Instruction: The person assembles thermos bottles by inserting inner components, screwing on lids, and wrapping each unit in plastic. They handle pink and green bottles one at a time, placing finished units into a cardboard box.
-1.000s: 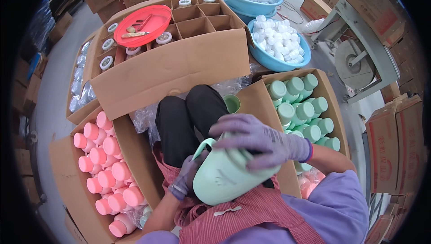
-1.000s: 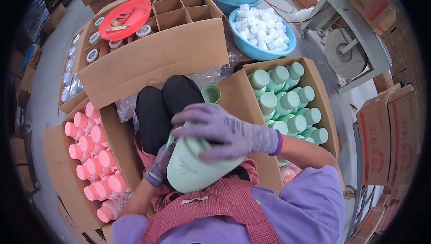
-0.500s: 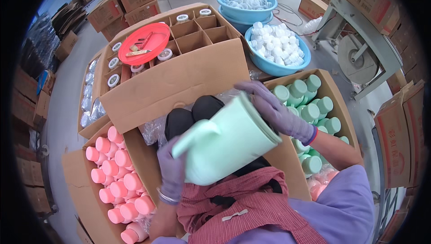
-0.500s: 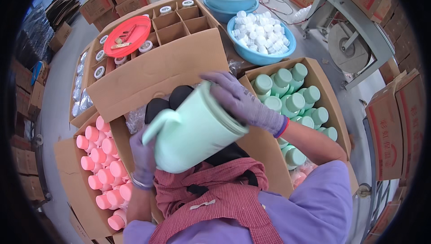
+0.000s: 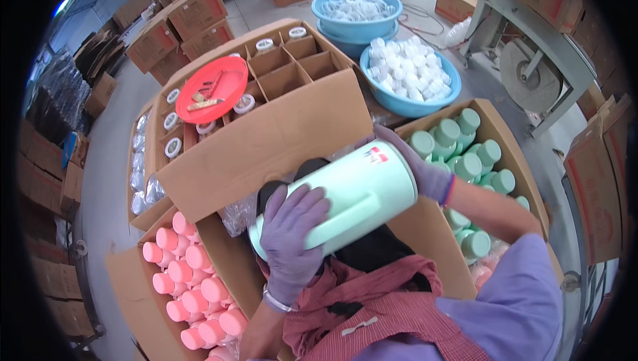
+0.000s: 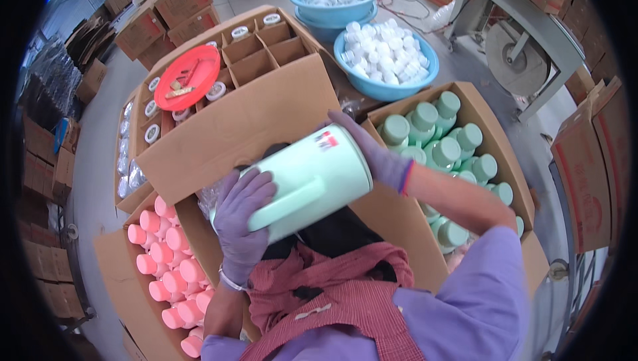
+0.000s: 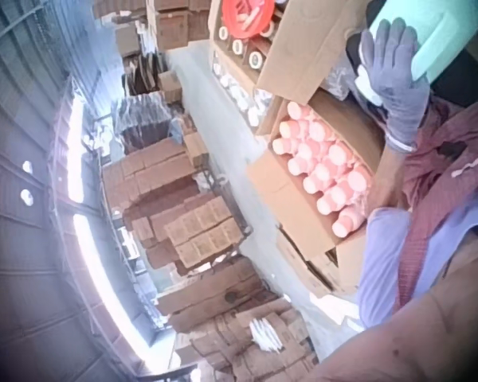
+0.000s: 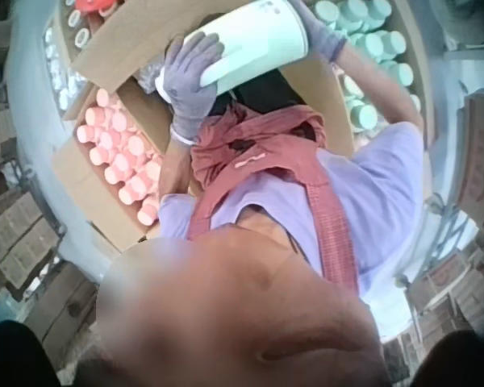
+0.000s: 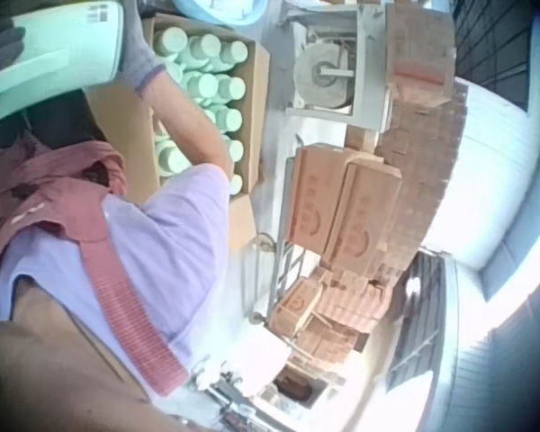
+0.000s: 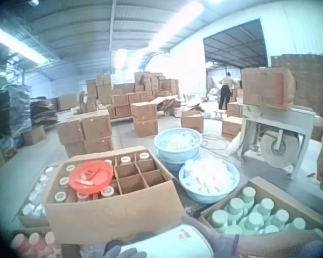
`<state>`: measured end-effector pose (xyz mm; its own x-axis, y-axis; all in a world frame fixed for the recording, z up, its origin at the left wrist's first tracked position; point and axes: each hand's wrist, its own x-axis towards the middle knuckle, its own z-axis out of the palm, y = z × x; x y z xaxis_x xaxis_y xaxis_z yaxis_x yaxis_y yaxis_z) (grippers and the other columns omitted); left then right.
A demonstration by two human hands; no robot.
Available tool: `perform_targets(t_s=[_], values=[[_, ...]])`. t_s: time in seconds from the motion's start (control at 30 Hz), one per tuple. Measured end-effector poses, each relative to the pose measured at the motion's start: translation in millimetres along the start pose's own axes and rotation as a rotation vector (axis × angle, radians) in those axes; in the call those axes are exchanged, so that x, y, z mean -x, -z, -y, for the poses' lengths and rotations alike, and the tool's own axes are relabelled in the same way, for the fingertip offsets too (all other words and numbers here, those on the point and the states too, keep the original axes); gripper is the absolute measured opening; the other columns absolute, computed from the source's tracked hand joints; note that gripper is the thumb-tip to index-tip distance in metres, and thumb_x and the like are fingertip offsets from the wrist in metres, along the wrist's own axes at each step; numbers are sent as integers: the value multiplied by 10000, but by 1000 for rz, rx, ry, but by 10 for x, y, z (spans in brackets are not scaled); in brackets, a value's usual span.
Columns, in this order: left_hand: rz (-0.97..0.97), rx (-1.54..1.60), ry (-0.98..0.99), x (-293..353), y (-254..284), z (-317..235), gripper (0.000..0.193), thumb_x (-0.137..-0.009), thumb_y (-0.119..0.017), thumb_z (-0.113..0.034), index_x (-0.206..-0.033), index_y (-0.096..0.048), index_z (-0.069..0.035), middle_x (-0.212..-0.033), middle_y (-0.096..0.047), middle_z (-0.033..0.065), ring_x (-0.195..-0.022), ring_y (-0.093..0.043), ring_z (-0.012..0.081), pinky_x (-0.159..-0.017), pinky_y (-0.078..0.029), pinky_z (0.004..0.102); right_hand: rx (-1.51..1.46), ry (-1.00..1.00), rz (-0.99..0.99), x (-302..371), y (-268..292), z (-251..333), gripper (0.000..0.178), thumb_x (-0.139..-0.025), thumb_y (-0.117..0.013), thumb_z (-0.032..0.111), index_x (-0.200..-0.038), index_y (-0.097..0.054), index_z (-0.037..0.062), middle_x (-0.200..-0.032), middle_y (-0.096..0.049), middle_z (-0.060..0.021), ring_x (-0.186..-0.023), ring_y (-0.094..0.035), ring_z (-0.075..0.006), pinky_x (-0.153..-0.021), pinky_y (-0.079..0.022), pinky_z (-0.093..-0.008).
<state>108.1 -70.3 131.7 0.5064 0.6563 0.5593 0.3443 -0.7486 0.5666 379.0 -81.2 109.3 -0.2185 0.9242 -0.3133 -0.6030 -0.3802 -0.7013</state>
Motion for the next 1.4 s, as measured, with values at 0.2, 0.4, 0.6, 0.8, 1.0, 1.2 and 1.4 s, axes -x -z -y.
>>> perform_targets(t_s=[0.2, 0.4, 0.6, 0.8, 1.0, 1.2, 1.4], values=[[93, 844, 833, 77, 36, 243, 287, -978, -614, -163, -1164, -689, 41, -1032, -719, 69, -905, -647, 100, -852, -525, 260, 877, 784, -110, -145, -120, -15, 465, -1018, -499, 468, -1204, -624, 61, -979, -699, -48, -918, -678, -132, -860, -555, -298], [-158, 231, 250, 315, -257, 81, 390, -778, -644, 53, -1155, -698, -31, -1132, -712, 137, -1131, -657, 257, -999, -484, 340, 333, -53, -176, -111, -47, 111, 418, -1020, -502, 456, -1115, -645, 76, -1003, -681, -10, -889, -646, -80, -854, -529, -270], [-144, 587, 739, 1023, -245, 443, 476, -974, -532, -25, -1438, -451, 47, -1332, -599, 139, -1095, -626, 140, -960, -491, 299, 933, 252, 184, -62, -234, 94, 235, -958, -633, 163, -1160, -640, 43, -1042, -640, -58, -956, -618, -133, -828, -505, -268], [469, 534, 749, 515, 258, 562, 588, -824, -495, -32, -1410, -498, 27, -1012, -702, 105, -838, -637, 126, -810, -520, 257, 1334, 188, 388, -116, -430, 59, 244, -918, -654, 219, -1108, -651, 65, -916, -619, -94, -879, -637, -205, -753, -511, -344], [908, 507, 646, 318, 448, 530, 637, -757, -513, -78, -1392, -534, -36, -918, -698, 84, -772, -618, 124, -764, -528, 294, 1542, 390, 758, -132, -537, 104, 189, -943, -639, 212, -1089, -631, 93, -927, -583, -79, -873, -622, -279, -755, -503, -394], [919, 578, 735, 592, 479, 856, 483, -782, -555, -78, -1255, -615, -2, -898, -689, 95, -784, -595, 93, -732, -517, 290, 1679, 673, 944, -282, -682, 93, 267, -945, -591, 329, -1042, -659, 89, -950, -618, -105, -898, -649, -272, -774, -501, -405], [894, 432, 555, 594, 532, 808, 369, -801, -639, -117, -1145, -658, 16, -1030, -718, 177, -944, -692, 250, -867, -524, 359, 1847, 662, 835, -271, -943, -206, 389, -907, -575, 426, -802, -636, 56, -786, -663, -104, -761, -684, -289, -691, -519, -391]])
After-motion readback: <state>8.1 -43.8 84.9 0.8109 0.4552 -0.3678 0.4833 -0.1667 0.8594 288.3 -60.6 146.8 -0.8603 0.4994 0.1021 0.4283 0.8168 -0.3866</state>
